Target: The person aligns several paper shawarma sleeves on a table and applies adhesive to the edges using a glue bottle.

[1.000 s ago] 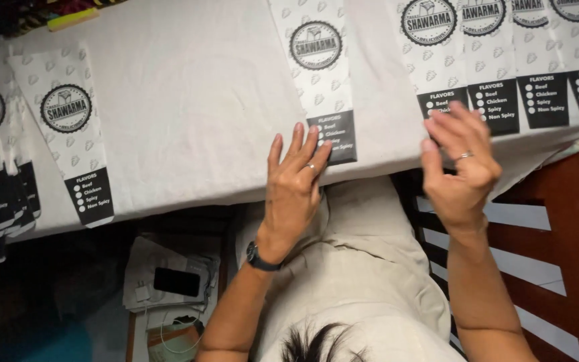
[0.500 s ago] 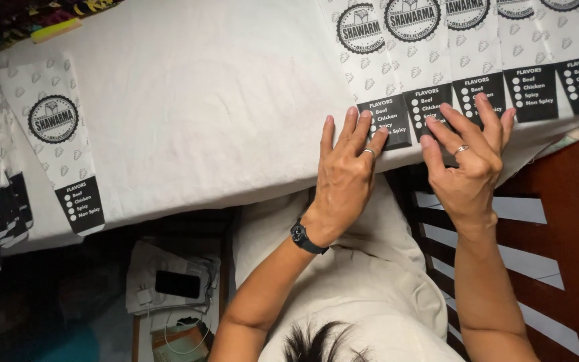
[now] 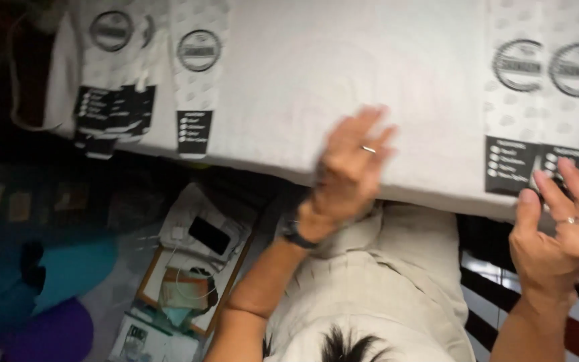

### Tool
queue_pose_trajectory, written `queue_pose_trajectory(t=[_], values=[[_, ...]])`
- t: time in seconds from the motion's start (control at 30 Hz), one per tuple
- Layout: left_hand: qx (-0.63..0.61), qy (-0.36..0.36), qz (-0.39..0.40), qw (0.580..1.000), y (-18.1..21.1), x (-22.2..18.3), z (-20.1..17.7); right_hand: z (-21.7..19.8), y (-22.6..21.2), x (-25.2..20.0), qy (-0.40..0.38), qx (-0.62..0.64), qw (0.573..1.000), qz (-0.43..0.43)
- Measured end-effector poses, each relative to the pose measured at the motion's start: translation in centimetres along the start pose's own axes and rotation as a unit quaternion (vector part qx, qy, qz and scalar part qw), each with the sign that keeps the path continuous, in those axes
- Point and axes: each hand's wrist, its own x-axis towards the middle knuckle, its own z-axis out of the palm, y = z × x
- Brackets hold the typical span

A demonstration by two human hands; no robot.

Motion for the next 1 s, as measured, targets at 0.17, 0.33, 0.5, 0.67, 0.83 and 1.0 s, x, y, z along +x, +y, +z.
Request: queue_pose_trajectory(t=[0.17, 0.33, 0.5, 0.67, 0.83, 1.0], values=[[0.190, 0.079, -0.090, 0.974, -13.8, -0.7, -13.7, 1.1, -1.3, 0.1, -0.035, 0.084, 0.996, 0.013], [0.307, 0.024, -0.287, 0.907, -24.1, -1.4, -23.6, 2.4, -3.4, 2.8, -0.048, 0.105, 0.992, -0.056], [0.312, -0.166, -0.435, 0.828, -24.7, 0.7, -24.6, 5.2, -4.6, 3.5, -0.083, 0.131, 0.985, -0.081], [0.317, -0.211, -0.445, 0.810, -19.8, 1.6, -19.6, 6.7, -4.6, 3.3, -0.092, 0.124, 0.985, -0.080], [0.308, -0.237, -0.424, 0.818, -14.9, 1.9, -13.7, 6.9, -6.0, 4.7, -0.089, 0.131, 0.983, -0.091], [0.286, -0.186, -0.342, 0.875, -12.0, 1.1, -8.7, 7.3, -7.5, 5.4, -0.091, 0.201, 0.972, -0.081]])
